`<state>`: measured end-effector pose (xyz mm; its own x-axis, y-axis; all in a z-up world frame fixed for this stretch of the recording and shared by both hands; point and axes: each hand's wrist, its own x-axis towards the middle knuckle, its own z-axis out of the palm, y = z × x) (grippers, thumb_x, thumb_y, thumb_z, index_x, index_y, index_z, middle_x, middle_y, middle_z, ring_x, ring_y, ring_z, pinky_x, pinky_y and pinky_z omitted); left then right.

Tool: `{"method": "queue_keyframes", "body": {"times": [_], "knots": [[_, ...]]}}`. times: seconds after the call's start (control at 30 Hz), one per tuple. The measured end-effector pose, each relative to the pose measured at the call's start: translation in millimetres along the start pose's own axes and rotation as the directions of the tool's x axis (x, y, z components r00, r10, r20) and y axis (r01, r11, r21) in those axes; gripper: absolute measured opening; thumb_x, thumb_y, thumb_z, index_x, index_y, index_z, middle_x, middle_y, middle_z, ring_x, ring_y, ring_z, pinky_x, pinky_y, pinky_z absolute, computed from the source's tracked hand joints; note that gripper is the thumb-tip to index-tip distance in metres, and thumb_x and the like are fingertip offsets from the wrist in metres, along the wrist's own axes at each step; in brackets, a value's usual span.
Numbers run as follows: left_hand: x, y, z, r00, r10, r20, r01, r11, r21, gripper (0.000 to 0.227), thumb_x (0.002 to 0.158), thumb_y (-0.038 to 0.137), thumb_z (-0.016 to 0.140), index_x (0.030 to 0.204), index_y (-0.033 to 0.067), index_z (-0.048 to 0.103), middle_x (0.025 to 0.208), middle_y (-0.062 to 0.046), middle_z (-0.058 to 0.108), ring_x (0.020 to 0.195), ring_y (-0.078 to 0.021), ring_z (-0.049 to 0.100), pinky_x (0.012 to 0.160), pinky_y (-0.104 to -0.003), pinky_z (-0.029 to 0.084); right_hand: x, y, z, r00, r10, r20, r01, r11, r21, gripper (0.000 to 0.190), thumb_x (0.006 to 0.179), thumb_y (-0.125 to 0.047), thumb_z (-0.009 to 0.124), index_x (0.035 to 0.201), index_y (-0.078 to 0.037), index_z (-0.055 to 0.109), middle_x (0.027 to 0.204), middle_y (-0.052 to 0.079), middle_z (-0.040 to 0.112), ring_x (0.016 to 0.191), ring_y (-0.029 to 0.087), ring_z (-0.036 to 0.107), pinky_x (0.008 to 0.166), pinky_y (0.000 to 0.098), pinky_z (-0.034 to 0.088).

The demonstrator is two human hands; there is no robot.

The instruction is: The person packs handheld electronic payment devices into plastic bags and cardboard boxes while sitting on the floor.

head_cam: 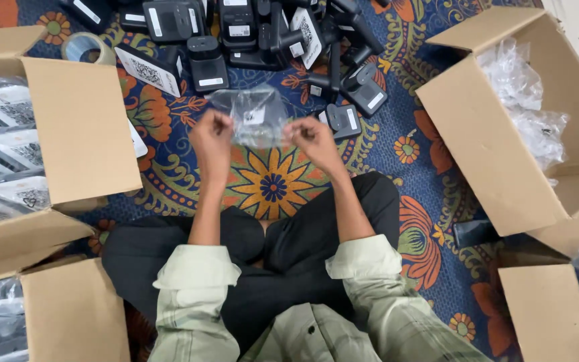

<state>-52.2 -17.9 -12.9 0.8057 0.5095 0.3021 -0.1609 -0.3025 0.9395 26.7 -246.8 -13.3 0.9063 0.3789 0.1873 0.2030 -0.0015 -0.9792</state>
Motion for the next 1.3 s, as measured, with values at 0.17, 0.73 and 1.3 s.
{"method": "queue_keyframes", "body": {"times": [0.17, 0.73, 1.3], "knots": [[-57, -120, -14, 0.935, -0.311, 0.171, 0.295, 0.949, 0.114, 0.012, 0.082, -0.01, 0.067, 0.084, 0.0018, 0.064, 0.078, -0.006, 0.071, 0.072, -0.0102, 0.068, 0.062, -0.025, 0.05, -25, 33, 3, 0.955, 0.226, 0.191, -0.019, 0.691, -0.723, 0.009, 0.083, -0.009, 0.073, 0.091, -0.009, 0.076, 0.084, 0.005, 0.076, 0.081, 0.021, 0.073, 0.071, 0.0347, 0.055], [-48, -256, 24, 0.891, -0.308, 0.333, 0.269, 0.95, 0.158, 0.081, 0.056, 0.015, 0.102, 0.127, -0.0032, 0.065, 0.13, -0.015, 0.072, 0.121, -0.0272, 0.071, 0.103, -0.037, 0.057, 31, 147, 57, 0.895, 0.34, 0.288, -0.119, 0.805, -0.581, 0.072, 0.061, -0.016, 0.094, 0.123, 0.004, 0.063, 0.122, 0.02, 0.07, 0.114, 0.034, 0.067, 0.1, 0.0431, 0.052], [-15, -77, -24, 0.871, -0.142, 0.47, 0.303, 0.908, -0.288, 0.057, 0.078, -0.014, 0.08, 0.132, -0.0026, 0.062, 0.119, -0.008, 0.069, 0.112, -0.0175, 0.066, 0.096, -0.033, 0.055, 18, 92, 48, 0.922, 0.159, 0.352, -0.281, 0.902, 0.329, 0.052, 0.083, 0.007, 0.07, 0.134, 0.003, 0.06, 0.117, 0.013, 0.073, 0.099, 0.017, 0.073, 0.091, 0.0333, 0.061]]}}
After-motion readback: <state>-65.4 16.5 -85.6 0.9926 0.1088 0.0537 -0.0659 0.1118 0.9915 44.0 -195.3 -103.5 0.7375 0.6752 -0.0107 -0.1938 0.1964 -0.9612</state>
